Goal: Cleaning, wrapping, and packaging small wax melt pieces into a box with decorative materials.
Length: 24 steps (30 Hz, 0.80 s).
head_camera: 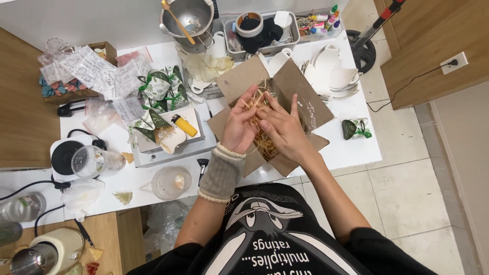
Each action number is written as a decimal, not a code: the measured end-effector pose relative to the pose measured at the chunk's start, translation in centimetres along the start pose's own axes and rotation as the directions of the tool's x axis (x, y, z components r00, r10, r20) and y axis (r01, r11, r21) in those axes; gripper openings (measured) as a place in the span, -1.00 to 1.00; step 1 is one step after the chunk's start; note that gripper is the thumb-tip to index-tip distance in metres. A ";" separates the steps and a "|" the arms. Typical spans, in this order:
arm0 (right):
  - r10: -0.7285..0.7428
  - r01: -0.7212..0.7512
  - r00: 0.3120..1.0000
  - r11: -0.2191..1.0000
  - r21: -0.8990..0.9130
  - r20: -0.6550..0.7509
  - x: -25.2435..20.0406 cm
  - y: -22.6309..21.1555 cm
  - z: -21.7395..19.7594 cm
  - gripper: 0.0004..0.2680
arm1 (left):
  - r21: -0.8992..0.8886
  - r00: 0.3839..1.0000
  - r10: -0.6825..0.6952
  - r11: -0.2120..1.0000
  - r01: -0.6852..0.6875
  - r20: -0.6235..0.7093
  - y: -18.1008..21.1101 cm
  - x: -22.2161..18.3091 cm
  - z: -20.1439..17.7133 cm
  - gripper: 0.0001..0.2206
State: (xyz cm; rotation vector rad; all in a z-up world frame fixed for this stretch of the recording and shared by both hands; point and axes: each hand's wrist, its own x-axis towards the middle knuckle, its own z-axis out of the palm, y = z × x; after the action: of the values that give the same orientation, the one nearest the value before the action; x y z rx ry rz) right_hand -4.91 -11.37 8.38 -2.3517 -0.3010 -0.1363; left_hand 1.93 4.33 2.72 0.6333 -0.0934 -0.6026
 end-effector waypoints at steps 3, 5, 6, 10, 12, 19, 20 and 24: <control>0.051 0.050 0.986 0.820 0.571 -0.159 -1.4 3.4 -0.4 -0.86 | 0.031 0.997 0.055 0.998 -0.054 -0.052 -0.8 -0.6 -0.1 -0.48; 0.145 -0.030 0.966 0.886 0.463 -0.214 -0.7 -0.3 -2.7 -0.84 | 0.034 0.998 0.031 0.999 -0.030 -0.051 0.7 -1.0 1.5 -0.48; 0.228 -0.123 0.932 0.931 0.344 -0.281 -0.4 -2.1 -4.1 -0.79 | 0.033 0.999 0.005 0.999 -0.004 -0.045 1.3 -1.2 2.4 -0.48; 0.087 -0.060 0.991 0.967 0.246 -0.102 0.5 -3.3 -3.2 -0.72 | 0.017 0.994 -0.063 0.998 0.062 0.092 1.0 -0.6 2.9 -0.48; 0.153 -0.107 0.958 0.975 0.192 -0.244 1.1 -2.0 -1.8 -0.81 | 0.130 0.981 -0.195 0.972 0.194 -0.005 0.4 -0.4 2.7 -0.50; 0.393 -0.211 0.861 0.853 0.477 -0.322 2.1 4.5 -0.5 -0.88 | 0.492 0.965 -0.262 0.841 0.226 0.003 1.5 -2.6 1.5 -0.34; 0.407 -0.159 0.838 0.819 0.551 -0.364 2.1 6.0 -0.2 -0.89 | 0.636 0.970 -0.230 0.761 0.132 0.074 2.5 -3.6 1.9 -0.38; 0.522 -0.045 0.797 0.554 0.831 -0.304 1.6 8.0 -0.7 -0.89 | 0.981 0.983 0.186 0.190 -0.030 -0.005 8.8 -7.9 4.1 -0.53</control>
State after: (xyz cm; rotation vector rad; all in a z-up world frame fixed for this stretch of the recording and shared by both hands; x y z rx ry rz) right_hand -1.34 -17.10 3.78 -1.3305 0.2918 -0.3864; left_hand -1.31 12.21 11.88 1.9686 -0.4433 -0.2711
